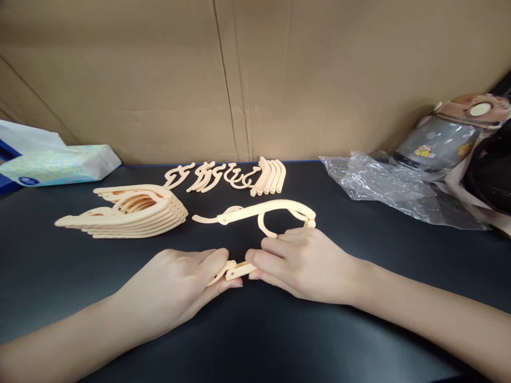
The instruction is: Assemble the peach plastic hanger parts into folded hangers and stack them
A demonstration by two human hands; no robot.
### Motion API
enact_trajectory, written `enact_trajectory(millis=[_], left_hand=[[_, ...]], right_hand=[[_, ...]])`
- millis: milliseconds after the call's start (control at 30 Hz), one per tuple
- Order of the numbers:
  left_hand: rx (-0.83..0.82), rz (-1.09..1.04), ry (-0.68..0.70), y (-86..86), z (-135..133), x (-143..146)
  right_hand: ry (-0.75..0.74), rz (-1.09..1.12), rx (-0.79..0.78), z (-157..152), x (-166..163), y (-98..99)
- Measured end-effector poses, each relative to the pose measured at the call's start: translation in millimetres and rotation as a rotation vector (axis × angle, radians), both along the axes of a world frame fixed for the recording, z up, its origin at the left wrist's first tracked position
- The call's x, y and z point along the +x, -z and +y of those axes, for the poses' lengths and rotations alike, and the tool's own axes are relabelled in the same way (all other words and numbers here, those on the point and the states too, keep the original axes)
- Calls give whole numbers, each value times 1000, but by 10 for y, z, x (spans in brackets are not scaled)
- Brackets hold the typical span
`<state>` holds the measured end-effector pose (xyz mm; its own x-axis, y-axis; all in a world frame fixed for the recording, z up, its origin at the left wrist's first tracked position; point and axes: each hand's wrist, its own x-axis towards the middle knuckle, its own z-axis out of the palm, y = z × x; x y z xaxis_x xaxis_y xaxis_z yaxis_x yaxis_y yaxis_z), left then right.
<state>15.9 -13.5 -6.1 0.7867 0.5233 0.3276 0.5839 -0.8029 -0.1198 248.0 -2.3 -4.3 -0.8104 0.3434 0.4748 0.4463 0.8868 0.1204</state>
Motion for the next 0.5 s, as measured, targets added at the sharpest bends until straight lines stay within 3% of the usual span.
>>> enact_trajectory(millis=[200,500], left_hand=[[11,31,-12,-10,-13,-10],[208,153,10,-36,-24,-43]], right_hand=[[-22,3,0,0,19,4],[-30,39,-104,-57,6,-11]])
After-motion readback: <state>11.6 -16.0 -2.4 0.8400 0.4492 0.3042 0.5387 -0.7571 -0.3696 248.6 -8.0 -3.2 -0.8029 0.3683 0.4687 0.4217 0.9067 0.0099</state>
